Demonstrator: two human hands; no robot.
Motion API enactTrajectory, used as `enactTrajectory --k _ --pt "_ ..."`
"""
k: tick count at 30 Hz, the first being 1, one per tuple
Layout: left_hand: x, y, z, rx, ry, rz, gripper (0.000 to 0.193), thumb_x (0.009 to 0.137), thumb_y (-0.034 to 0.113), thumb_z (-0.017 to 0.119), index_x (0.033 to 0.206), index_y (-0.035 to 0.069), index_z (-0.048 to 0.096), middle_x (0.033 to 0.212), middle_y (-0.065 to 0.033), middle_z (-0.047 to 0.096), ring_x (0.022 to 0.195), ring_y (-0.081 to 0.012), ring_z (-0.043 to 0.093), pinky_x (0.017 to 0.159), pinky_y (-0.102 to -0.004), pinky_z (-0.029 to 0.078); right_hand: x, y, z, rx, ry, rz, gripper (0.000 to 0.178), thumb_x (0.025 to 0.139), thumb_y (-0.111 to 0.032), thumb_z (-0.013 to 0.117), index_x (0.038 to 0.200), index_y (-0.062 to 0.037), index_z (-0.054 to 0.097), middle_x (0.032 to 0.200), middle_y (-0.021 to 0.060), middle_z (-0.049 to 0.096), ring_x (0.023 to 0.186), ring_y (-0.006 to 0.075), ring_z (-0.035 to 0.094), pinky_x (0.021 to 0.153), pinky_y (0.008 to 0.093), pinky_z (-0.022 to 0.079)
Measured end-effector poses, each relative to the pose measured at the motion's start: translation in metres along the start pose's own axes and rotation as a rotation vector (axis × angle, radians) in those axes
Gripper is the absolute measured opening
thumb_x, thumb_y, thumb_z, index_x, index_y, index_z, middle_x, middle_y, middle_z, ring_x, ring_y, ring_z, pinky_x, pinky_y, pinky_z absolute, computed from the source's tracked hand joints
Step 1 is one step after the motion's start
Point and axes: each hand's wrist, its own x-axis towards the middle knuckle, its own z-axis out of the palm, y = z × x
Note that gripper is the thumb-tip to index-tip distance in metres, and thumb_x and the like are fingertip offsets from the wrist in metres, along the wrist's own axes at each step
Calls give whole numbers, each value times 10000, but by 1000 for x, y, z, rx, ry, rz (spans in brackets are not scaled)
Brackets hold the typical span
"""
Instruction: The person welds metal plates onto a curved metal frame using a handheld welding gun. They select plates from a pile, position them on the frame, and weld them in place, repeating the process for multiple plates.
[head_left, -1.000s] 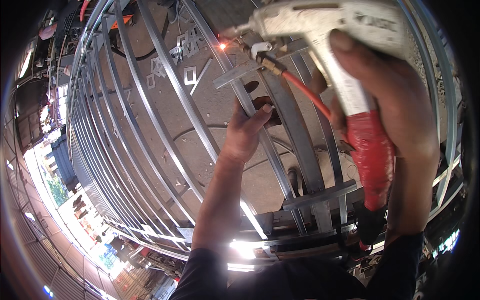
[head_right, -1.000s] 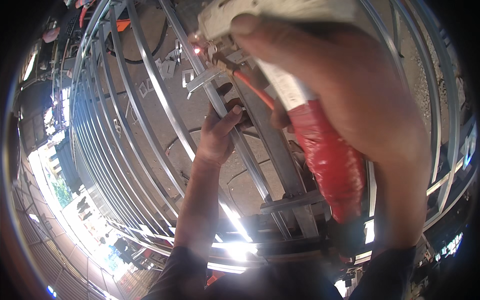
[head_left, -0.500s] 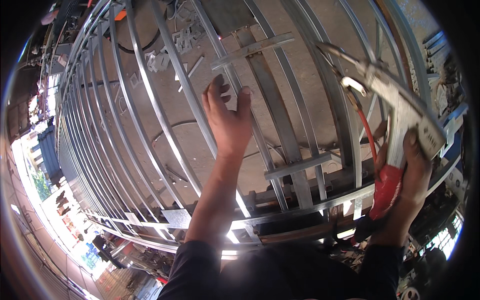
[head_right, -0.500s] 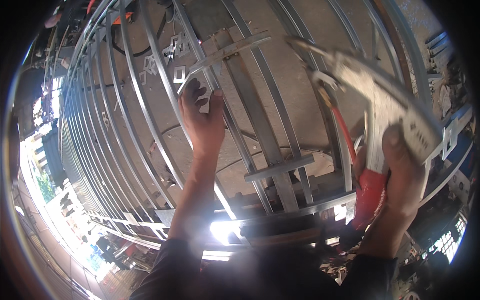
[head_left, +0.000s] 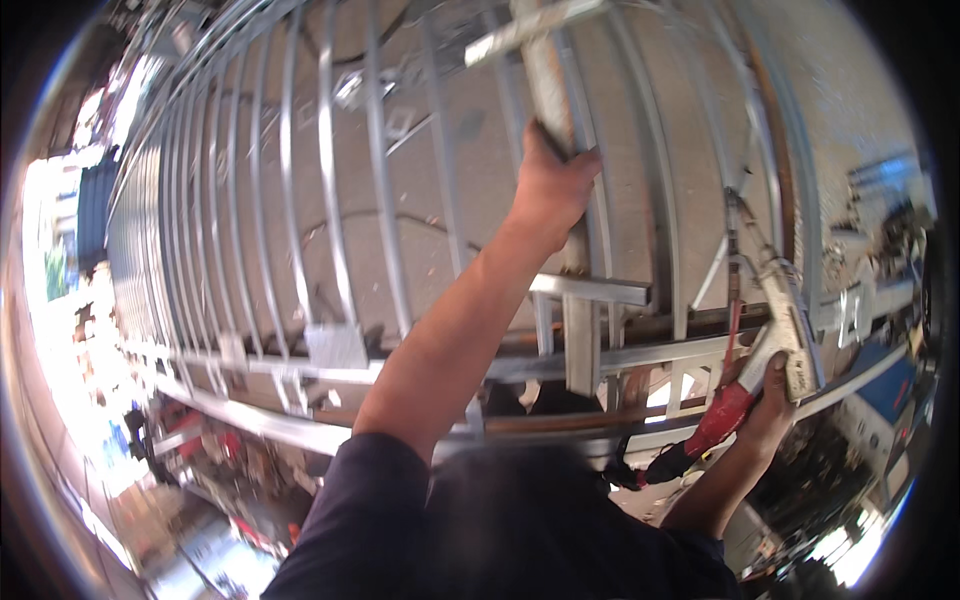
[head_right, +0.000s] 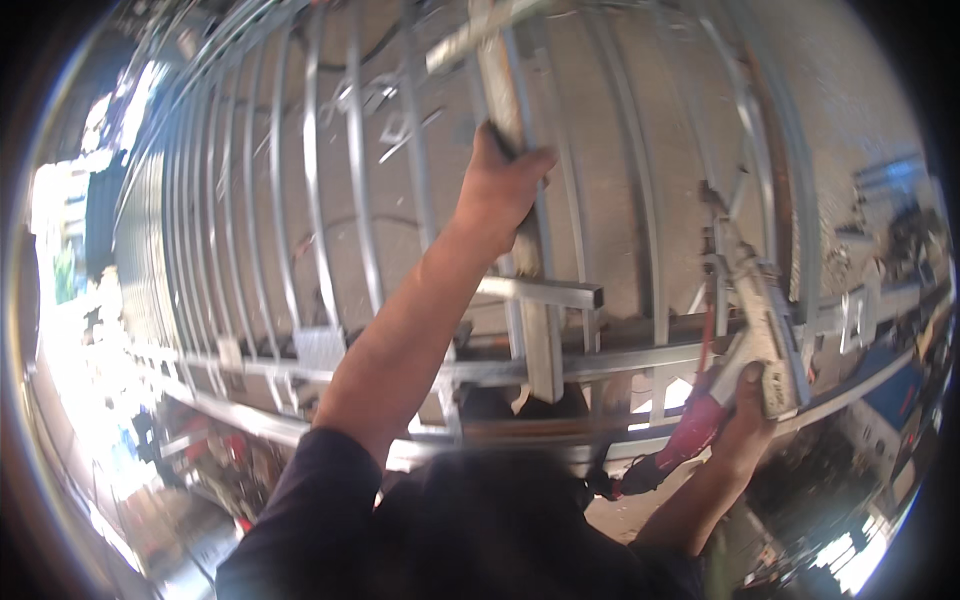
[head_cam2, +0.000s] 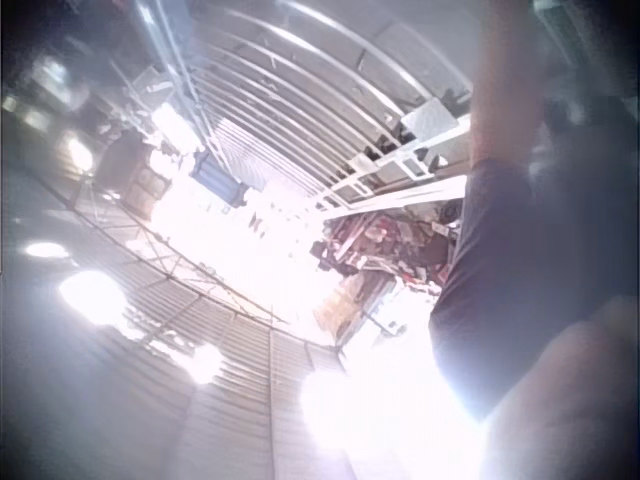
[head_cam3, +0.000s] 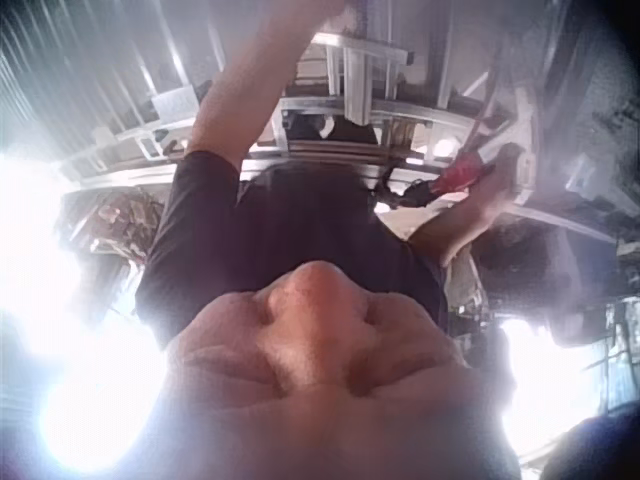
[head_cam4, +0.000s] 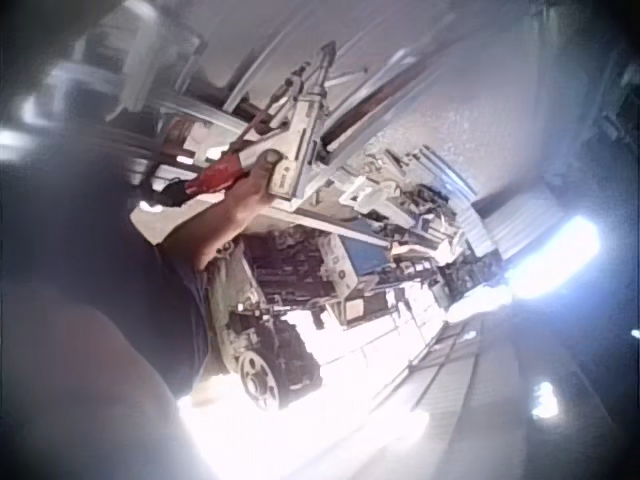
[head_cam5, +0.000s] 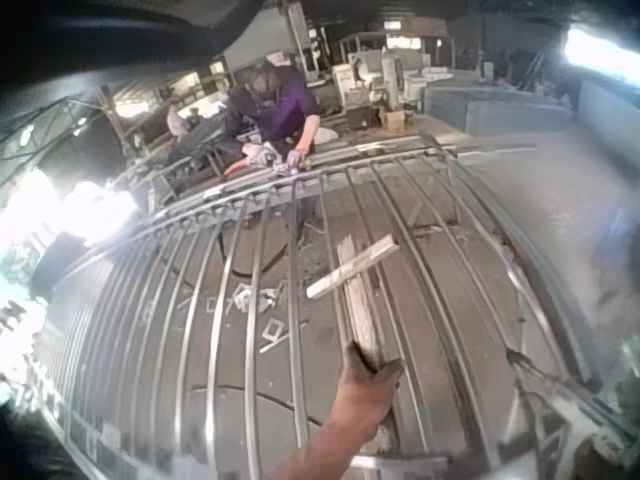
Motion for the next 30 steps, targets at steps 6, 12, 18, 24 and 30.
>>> enactTrajectory --k 6,12,18,24,30 --pt "-62 70 -188 54 14 292 690 853 192 817 1354 -2 385 956 -82 623 812 -163 619 713 -322 545 -63 -2 -3 -61 -236 -17 446 1058 -402 533 1219 9 598 743 98 649 596 173 590 566 292 489" --pt "-105 68 -386 231 363 288 765 819 117 859 1392 -78 391 958 -89 626 777 -157 635 671 -299 530 -138 48 22 -175 -579 -68 330 1022 -272 647 1238 -23 620 894 80 703 778 153 672 668 279 549" --pt "-121 14 -469 334 460 155 799 832 171 843 1436 -100 396 1014 -118 642 863 -174 630 786 -299 521 -239 90 120 -467 -765 -419 727 890 -133 787 1532 -69 451 1353 174 659 1239 260 642 1009 385 517" --pt "-149 -29 -525 129 340 110 597 858 149 803 1321 -55 486 954 -84 643 825 -139 609 719 -294 498 -316 142 196 -973 -653 -750 856 794 -129 732 1570 -151 372 1297 202 644 1060 447 664 844 498 578" --pt "-168 -46 -556 3 221 27 638 866 100 793 1384 -52 451 964 -70 634 823 -133 598 729 -287 502 -326 173 222 -1116 -484 -830 868 777 -76 685 1578 -153 361 1296 181 630 1049 419 669 822 497 582"
